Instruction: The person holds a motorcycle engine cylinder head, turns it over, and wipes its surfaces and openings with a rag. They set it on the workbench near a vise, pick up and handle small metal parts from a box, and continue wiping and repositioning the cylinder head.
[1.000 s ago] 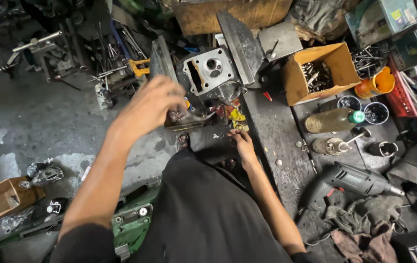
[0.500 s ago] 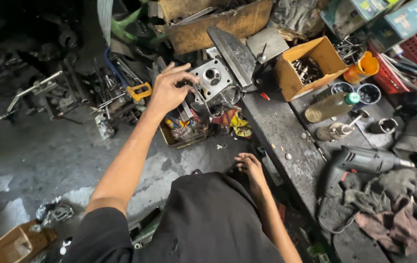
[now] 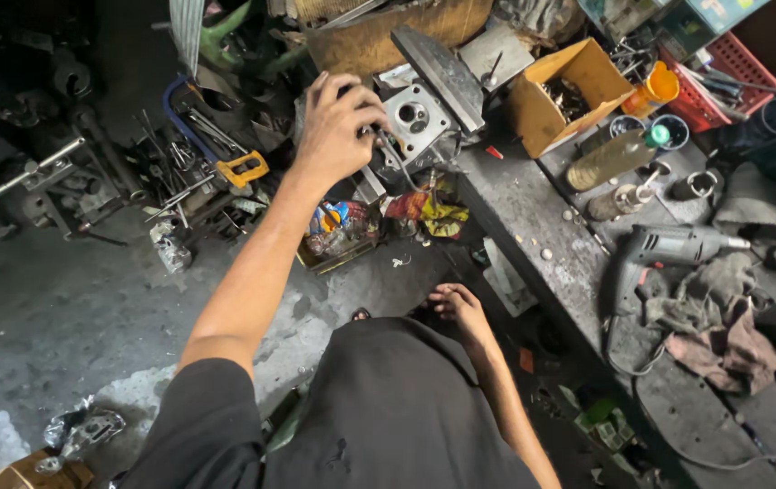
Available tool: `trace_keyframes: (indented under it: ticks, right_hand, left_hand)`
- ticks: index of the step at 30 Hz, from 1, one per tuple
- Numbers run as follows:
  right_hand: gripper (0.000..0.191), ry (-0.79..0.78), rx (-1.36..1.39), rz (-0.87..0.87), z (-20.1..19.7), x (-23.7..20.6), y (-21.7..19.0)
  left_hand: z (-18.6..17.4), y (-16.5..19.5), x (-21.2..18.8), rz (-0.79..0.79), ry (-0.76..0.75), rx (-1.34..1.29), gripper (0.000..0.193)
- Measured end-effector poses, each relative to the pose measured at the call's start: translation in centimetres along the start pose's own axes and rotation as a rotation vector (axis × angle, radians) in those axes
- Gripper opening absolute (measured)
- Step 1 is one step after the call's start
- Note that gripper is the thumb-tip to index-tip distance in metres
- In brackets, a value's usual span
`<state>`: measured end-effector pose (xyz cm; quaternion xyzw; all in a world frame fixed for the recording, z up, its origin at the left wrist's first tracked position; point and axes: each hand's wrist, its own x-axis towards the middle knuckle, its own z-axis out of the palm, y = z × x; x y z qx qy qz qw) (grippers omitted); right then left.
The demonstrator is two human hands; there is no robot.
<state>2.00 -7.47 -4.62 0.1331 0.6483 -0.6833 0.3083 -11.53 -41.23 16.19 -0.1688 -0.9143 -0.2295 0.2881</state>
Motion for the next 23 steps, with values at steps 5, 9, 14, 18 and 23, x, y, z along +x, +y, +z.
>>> trace_keyframes:
  ticks: [5, 9, 14, 18, 23]
  right_hand:
    - [0.028, 0.046, 0.014, -0.040, -0.4, -2.4, 2.3]
    - [0.026, 0.132, -0.024, -0.074, -0.8, -5.0, 2.0]
    - [0.026, -0.034, -0.283, -0.391, 0.5, -10.1, -6.5]
    - [0.029, -0.176, -1.010, -0.842, 1.9, -14.7, -18.1]
    - [0.038, -0.474, -1.609, -1.290, 4.1, -22.1, -24.8]
  left_hand:
    - [-0.4, -0.1, 0.2, -0.050, -0.081, 0.011, 0.023]
    - [-0.2, 0.0, 1.1, -0.060, -0.162, 0.005, 0.012]
    - [-1.5, 2.3, -2.5, -0.064, 0.056, -0.026, 0.044]
    - [-0.8, 7.0, -7.2, -0.307, 0.345, -0.319, 0.027]
    - [5.3, 15.4, -12.8, -0.418, 0.260, -0.469, 0.015]
